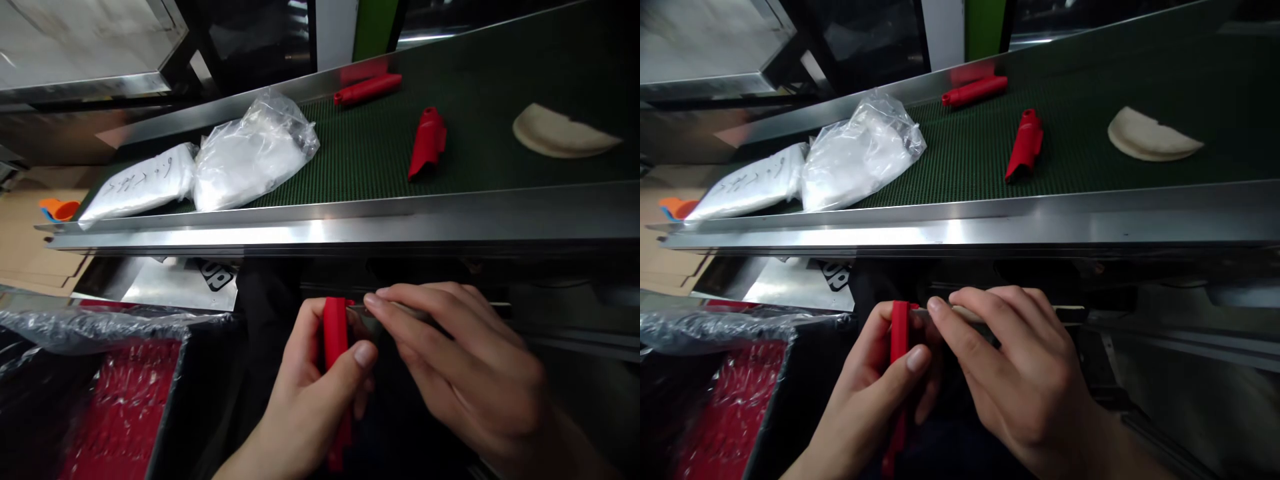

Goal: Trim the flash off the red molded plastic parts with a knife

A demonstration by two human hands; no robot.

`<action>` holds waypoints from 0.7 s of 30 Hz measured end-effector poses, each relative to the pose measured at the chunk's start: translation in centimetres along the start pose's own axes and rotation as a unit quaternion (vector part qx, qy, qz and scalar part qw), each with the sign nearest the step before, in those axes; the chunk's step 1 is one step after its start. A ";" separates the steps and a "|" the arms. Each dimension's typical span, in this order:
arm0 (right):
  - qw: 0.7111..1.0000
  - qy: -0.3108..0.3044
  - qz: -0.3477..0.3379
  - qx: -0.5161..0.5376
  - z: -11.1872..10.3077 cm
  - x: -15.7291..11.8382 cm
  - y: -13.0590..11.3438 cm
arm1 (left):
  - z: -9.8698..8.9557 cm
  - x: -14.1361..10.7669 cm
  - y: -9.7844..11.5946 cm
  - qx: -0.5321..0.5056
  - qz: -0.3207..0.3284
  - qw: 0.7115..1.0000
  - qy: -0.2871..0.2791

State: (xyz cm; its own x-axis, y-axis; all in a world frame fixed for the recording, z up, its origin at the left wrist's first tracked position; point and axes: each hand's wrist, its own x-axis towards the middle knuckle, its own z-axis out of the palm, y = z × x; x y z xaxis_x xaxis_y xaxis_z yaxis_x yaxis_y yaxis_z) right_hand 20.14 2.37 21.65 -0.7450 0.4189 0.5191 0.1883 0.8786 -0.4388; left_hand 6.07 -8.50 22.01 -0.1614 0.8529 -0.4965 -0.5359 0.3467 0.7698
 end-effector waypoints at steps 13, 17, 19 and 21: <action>1.000 0.008 0.007 -0.029 0.6 -0.6 2.3 | -0.1 -0.3 -0.5 -0.022 0.015 0.998 -0.061; 0.992 0.056 0.109 0.007 0.7 -0.6 3.0 | 0.2 -0.7 -0.4 -0.080 0.022 0.989 -0.124; 0.990 0.033 0.119 0.062 0.6 -0.6 2.4 | 0.0 -0.3 -0.6 -0.093 0.008 0.987 -0.134; 0.991 0.005 0.094 0.100 0.5 -0.7 1.3 | -0.3 0.2 -0.8 -0.107 0.001 0.984 -0.140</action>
State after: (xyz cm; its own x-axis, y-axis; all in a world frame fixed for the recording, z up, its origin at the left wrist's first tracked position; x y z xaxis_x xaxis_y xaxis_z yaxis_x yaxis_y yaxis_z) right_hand 20.57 3.14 20.38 -0.7026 0.5734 0.4213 0.1919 0.7229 -0.6638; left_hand 6.21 -8.75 21.19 0.0559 0.9380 -0.3421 -0.7028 0.2803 0.6538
